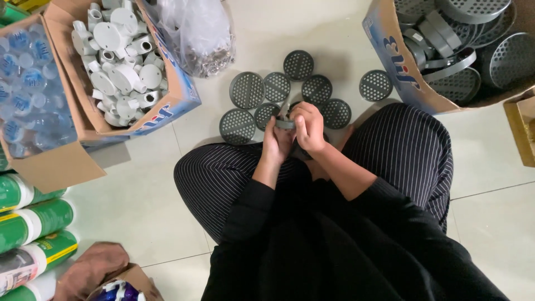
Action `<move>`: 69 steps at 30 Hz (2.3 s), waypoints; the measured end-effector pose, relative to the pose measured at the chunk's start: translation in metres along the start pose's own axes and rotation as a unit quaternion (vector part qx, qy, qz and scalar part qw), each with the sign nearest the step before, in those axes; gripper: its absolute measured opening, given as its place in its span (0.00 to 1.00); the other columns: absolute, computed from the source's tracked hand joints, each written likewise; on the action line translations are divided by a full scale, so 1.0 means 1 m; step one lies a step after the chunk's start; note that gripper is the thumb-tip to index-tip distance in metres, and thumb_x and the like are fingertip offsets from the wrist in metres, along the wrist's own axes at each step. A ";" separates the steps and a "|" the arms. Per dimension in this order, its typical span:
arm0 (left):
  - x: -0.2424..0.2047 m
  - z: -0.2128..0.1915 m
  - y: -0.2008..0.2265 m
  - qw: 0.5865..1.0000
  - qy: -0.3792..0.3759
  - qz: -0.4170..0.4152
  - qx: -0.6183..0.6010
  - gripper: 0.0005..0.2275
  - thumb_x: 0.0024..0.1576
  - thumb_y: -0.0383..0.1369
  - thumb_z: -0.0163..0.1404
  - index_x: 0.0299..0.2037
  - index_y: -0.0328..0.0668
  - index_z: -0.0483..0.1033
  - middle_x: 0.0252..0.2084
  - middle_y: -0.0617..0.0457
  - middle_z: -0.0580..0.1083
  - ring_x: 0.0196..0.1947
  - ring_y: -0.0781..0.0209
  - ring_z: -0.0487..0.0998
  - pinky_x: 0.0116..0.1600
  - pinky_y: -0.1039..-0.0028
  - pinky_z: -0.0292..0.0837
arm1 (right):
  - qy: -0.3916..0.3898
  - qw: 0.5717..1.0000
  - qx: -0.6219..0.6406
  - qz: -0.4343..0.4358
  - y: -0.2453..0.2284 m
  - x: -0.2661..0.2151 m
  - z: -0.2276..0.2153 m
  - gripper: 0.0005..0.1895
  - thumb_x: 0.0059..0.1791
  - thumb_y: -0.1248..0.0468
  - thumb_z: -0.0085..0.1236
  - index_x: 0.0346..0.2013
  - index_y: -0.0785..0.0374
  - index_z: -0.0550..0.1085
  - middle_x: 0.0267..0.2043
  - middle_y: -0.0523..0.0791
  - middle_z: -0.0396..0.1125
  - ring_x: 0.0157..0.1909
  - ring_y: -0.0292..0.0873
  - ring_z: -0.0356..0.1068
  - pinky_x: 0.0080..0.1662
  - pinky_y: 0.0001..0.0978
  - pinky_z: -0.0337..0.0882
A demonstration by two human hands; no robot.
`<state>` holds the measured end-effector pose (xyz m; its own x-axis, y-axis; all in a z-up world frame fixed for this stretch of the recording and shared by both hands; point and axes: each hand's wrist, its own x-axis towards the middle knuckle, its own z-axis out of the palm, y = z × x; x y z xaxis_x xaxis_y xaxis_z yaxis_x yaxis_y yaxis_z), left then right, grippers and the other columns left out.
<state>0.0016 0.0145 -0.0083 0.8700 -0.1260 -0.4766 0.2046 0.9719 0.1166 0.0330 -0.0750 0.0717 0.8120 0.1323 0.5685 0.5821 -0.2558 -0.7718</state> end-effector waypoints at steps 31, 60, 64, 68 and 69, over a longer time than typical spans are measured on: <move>-0.004 -0.002 0.006 0.996 -0.030 -0.079 -0.023 0.29 0.43 0.59 0.40 0.45 0.47 0.69 0.47 0.46 0.69 0.44 0.47 0.69 0.48 0.63 0.61 | -0.031 0.997 -0.043 -0.063 0.020 -0.003 0.003 0.26 0.49 0.50 0.16 0.23 0.59 0.63 0.22 0.44 0.55 0.23 0.47 0.56 0.30 0.34 0.58; -0.002 -0.001 -0.001 0.938 0.058 0.100 0.327 0.33 0.53 0.37 0.48 0.62 0.37 0.40 0.61 0.34 0.42 0.57 0.40 0.55 0.58 0.60 0.58 | -0.070 0.994 -0.084 0.012 0.006 0.007 0.000 0.19 0.50 0.58 0.34 0.17 0.60 0.62 0.14 0.43 0.52 0.17 0.49 0.56 0.28 0.38 0.57; 0.003 -0.006 0.006 0.997 0.034 0.036 0.066 0.26 0.53 0.42 0.46 0.57 0.39 0.51 0.57 0.41 0.56 0.53 0.44 0.63 0.57 0.56 0.60 | -0.030 0.999 -0.027 -0.011 0.011 0.006 -0.003 0.22 0.51 0.53 0.27 0.18 0.58 0.61 0.15 0.42 0.51 0.19 0.48 0.55 0.29 0.36 0.57; -0.004 0.013 0.010 0.982 -0.020 0.034 0.186 0.18 0.56 0.38 0.43 0.50 0.29 0.62 0.48 0.27 0.62 0.47 0.37 0.66 0.52 0.56 0.65 | 0.072 0.980 0.107 0.153 0.026 0.000 -0.006 0.24 0.51 0.55 0.23 0.21 0.64 0.65 0.19 0.44 0.57 0.23 0.41 0.56 0.33 0.31 0.58; -0.005 0.014 0.009 0.974 -0.033 0.057 0.216 0.19 0.56 0.38 0.45 0.49 0.27 0.63 0.45 0.29 0.65 0.45 0.37 0.69 0.50 0.55 0.67 | 0.090 0.967 0.122 0.202 0.028 0.000 -0.008 0.26 0.52 0.56 0.19 0.21 0.65 0.64 0.20 0.45 0.57 0.25 0.39 0.56 0.36 0.30 0.59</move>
<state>0.0057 0.0215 0.0076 0.9217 -0.0487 -0.3848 0.2633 0.8071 0.5284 0.0488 -0.0893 0.0525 0.9675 -0.1070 0.2291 0.2288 -0.0155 -0.9734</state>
